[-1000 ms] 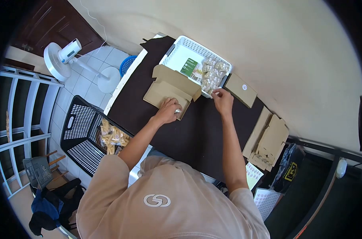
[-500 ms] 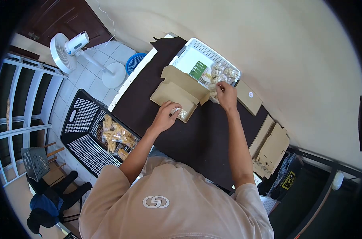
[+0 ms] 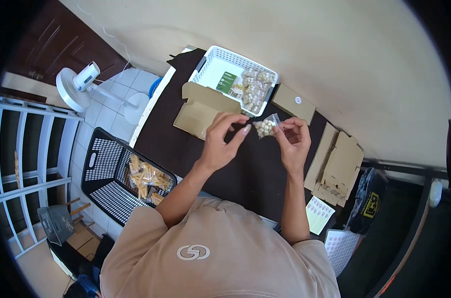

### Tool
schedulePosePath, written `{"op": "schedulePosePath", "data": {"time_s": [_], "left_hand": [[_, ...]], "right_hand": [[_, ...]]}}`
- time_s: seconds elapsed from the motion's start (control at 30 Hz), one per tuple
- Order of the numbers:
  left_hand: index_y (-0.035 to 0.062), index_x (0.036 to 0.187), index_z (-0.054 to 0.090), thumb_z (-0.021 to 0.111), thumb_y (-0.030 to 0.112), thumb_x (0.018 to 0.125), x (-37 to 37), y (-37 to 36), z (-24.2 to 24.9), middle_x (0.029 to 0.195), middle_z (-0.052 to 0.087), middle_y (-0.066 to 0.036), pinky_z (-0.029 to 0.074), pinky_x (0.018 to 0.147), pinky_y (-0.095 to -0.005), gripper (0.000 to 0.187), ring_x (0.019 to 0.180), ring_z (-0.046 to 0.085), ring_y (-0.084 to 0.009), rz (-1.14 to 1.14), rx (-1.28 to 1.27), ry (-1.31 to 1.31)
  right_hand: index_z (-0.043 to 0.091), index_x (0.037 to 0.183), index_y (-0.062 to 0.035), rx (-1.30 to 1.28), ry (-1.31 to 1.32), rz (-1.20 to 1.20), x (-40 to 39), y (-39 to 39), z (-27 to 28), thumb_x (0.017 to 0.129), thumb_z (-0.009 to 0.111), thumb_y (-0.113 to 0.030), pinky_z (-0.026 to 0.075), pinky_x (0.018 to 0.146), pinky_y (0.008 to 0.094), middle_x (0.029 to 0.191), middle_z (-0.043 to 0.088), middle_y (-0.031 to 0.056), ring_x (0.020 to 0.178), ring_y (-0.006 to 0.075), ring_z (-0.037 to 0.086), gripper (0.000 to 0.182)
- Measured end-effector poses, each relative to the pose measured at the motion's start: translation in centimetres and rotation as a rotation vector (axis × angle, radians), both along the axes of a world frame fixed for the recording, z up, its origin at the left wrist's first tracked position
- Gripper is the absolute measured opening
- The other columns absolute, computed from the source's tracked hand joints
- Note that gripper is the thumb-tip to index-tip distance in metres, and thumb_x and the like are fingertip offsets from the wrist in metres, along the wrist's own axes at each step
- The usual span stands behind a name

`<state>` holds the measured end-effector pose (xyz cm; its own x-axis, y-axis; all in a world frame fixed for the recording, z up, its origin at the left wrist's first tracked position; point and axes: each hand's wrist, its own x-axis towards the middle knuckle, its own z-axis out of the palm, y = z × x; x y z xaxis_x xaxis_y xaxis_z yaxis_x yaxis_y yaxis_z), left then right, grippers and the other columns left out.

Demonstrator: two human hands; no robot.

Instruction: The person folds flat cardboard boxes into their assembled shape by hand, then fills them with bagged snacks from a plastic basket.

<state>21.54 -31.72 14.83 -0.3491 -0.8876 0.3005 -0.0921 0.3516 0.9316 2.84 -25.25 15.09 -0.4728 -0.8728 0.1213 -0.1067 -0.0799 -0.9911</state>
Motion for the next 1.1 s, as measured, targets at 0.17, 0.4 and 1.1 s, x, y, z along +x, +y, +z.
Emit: {"op": "schedulePosePath", "data": {"time_s": [0.17, 0.4, 1.1], "left_hand": [[0.0001, 0.114, 0.064, 0.07, 0.001, 0.084, -3.5, 1.7, 1.1, 0.114, 0.063, -0.008, 0.047, 0.079, -0.0271, 0.03, 0.1, 0.059, -0.0139, -0.228, 0.116, 0.055], [-0.0045, 0.093, 0.068, 0.068, 0.002, 0.087, -5.3, 5.2, -1.0, 0.086, 0.069, -0.009, 0.05, 0.062, -0.0226, 0.008, 0.072, 0.064, -0.0073, -0.317, 0.368, 0.113], [-0.0025, 0.096, 0.064, 0.062, 0.006, 0.094, -5.0, 11.4, -2.2, 0.085, 0.065, -0.002, 0.049, 0.069, -0.0231, 0.009, 0.077, 0.059, -0.005, -0.371, 0.553, 0.208]], "right_hand": [[0.044, 0.107, -0.0043, -0.095, -0.25, 0.171, 0.0, 3.6, 1.0, 0.087, 0.064, 0.009, 0.05, 0.074, 0.0236, 0.091, 0.064, 0.0063, 0.084, 0.0095, 0.061, 0.032], [0.04, 0.104, -0.0049, -0.09, -0.361, 0.144, -0.7, 7.6, 0.0, 0.086, 0.062, 0.012, 0.051, 0.072, 0.024, 0.09, 0.065, 0.01, 0.082, 0.0105, 0.061, 0.033], [0.063, 0.096, 0.0016, 0.282, -0.3, 0.195, -1.8, 13.1, -1.2, 0.089, 0.065, -0.005, 0.051, 0.066, 0.025, 0.081, 0.064, 0.0032, 0.072, 0.0088, 0.059, 0.01]]}}
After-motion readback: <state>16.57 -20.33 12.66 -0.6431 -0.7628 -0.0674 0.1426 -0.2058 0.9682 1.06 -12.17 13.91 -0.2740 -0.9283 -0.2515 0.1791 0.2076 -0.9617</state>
